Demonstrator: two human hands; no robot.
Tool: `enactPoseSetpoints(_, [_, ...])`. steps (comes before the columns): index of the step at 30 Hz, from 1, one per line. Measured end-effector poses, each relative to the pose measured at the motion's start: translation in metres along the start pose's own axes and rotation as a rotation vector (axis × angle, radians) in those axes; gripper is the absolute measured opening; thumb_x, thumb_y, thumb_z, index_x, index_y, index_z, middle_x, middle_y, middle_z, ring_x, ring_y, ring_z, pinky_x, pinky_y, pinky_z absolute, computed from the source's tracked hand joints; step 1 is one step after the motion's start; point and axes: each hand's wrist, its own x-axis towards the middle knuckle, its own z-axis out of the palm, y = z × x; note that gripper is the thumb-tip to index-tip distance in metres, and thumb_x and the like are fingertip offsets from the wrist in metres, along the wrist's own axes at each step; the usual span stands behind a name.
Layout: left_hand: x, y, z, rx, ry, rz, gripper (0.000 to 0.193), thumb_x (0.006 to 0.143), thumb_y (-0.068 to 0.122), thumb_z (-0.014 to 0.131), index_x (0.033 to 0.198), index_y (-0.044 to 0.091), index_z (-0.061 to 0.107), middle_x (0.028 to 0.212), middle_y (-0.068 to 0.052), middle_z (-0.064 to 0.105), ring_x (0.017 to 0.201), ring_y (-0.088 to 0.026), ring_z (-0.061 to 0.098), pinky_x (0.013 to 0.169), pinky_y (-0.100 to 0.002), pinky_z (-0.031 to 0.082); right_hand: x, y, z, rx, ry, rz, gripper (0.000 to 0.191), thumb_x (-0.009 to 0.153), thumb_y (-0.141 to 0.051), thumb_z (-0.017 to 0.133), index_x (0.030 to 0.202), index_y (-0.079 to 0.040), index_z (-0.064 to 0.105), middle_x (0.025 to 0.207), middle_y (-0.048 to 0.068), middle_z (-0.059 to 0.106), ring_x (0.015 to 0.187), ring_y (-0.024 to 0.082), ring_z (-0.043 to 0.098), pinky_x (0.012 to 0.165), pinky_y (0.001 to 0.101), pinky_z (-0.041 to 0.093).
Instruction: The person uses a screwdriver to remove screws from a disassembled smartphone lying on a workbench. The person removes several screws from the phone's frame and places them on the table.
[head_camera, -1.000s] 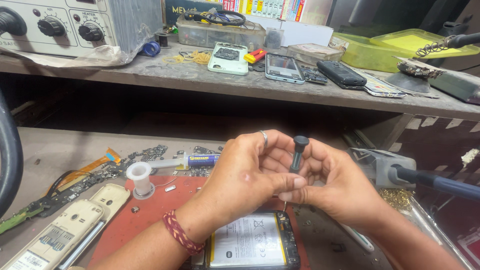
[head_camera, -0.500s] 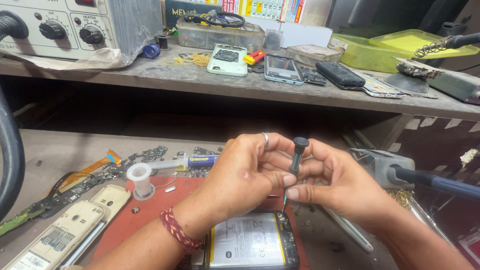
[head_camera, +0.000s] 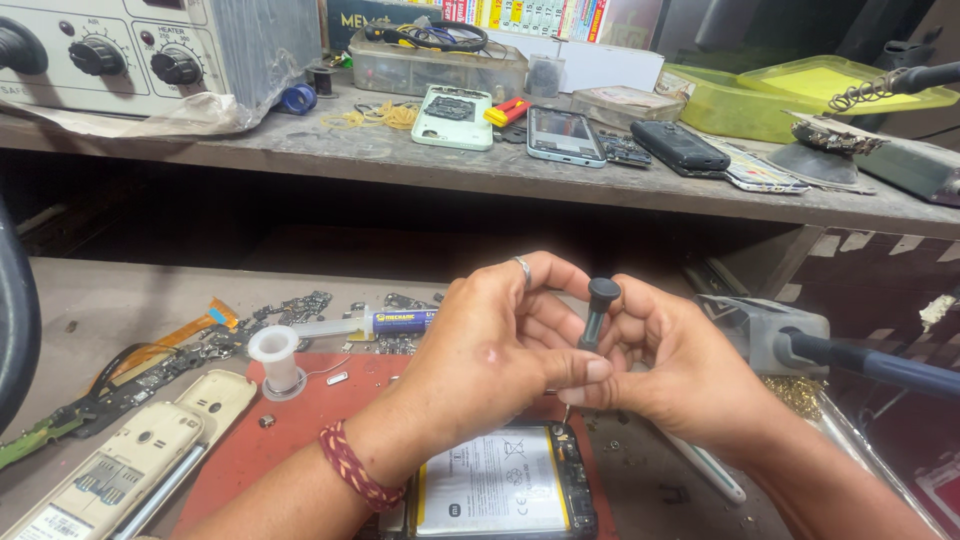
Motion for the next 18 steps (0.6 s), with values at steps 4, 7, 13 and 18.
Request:
enactPoseSetpoints(4, [0.001, 0.002, 0.0, 0.011, -0.01, -0.033, 0.042, 0.071, -0.001, 0.083, 0.111, 0.003, 0.068, 0.085, -0.003, 0.074, 0.075, -0.007, 0.072, 0.066, -0.024, 0.063, -0.002, -0.007, 0.004, 0.126, -0.067, 0.049, 0.053, 0.069, 0.002, 0.082, 0.118, -0.007, 0.062, 0.096, 0.004, 0.076, 0.088, 0.011, 0.073, 0.079, 0.0292, 0.062])
enactPoseSetpoints(7, [0.0, 0.002, 0.0, -0.031, -0.027, -0.064, 0.038, 0.075, -0.002, 0.079, 0.11, 0.002, 0.068, 0.086, -0.003, 0.074, 0.075, -0.008, 0.072, 0.065, -0.026, 0.064, -0.004, -0.012, 0.005, 0.141, -0.09, 0.063, 0.057, 0.07, 0.001, 0.082, 0.123, -0.009, 0.062, 0.097, 0.006, 0.076, 0.09, 0.012, 0.073, 0.08, 0.0305, 0.061])
enactPoseSetpoints(13, [-0.001, 0.003, 0.0, -0.065, -0.061, -0.056, 0.036, 0.079, -0.003, 0.075, 0.113, 0.002, 0.067, 0.091, -0.006, 0.078, 0.079, -0.009, 0.074, 0.066, -0.025, 0.063, -0.003, -0.01, 0.001, 0.131, -0.104, 0.065, 0.051, 0.074, 0.002, 0.082, 0.119, -0.005, 0.06, 0.094, 0.006, 0.076, 0.089, 0.013, 0.073, 0.08, 0.0307, 0.06])
enactPoseSetpoints(18, [-0.002, 0.001, -0.003, -0.144, -0.102, 0.051, 0.041, 0.082, -0.003, 0.074, 0.121, 0.002, 0.064, 0.097, -0.006, 0.076, 0.085, -0.008, 0.075, 0.071, -0.023, 0.065, 0.0, -0.001, 0.0, 0.175, -0.075, 0.069, 0.058, 0.07, 0.004, 0.081, 0.123, -0.009, 0.062, 0.087, 0.002, 0.071, 0.082, 0.01, 0.069, 0.077, 0.0292, 0.059])
